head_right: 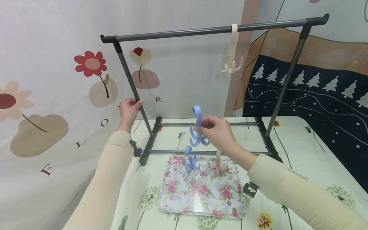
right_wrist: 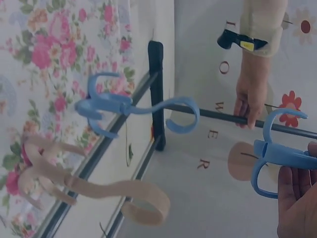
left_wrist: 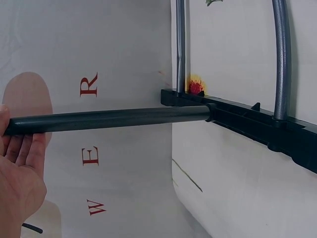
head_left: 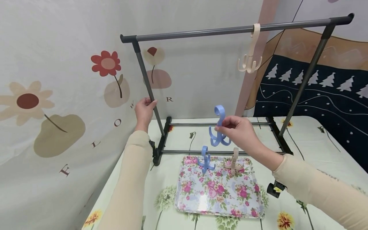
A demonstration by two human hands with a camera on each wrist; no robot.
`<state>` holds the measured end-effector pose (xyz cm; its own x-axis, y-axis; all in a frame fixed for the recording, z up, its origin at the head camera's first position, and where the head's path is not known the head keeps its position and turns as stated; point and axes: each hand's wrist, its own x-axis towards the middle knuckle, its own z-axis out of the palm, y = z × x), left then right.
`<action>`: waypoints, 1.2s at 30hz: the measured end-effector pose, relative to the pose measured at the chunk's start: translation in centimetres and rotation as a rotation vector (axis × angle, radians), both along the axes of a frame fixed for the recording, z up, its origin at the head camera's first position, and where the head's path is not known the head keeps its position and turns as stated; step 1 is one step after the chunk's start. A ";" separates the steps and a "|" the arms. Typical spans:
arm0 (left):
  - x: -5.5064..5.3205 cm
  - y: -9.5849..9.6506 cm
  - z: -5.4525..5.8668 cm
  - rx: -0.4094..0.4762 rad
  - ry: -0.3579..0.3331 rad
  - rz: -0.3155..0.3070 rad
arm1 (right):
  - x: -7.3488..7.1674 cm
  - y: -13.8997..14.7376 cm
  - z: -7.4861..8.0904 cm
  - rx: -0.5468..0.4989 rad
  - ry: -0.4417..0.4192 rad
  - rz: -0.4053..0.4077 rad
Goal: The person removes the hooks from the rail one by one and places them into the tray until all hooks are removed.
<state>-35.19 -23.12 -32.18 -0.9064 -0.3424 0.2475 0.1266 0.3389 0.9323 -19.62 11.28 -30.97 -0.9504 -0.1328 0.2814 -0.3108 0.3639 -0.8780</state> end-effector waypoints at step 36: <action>0.0 -0.1 -0.1 -0.024 0.017 -0.012 | 5.0 -5.8 -11.8 0.041 -0.169 0.026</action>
<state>-35.23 -23.21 -32.25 -0.9061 -0.3250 0.2707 0.1465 0.3592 0.9217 -14.65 5.48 -42.79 -0.9798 -0.1658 0.1122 -0.1701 0.3940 -0.9032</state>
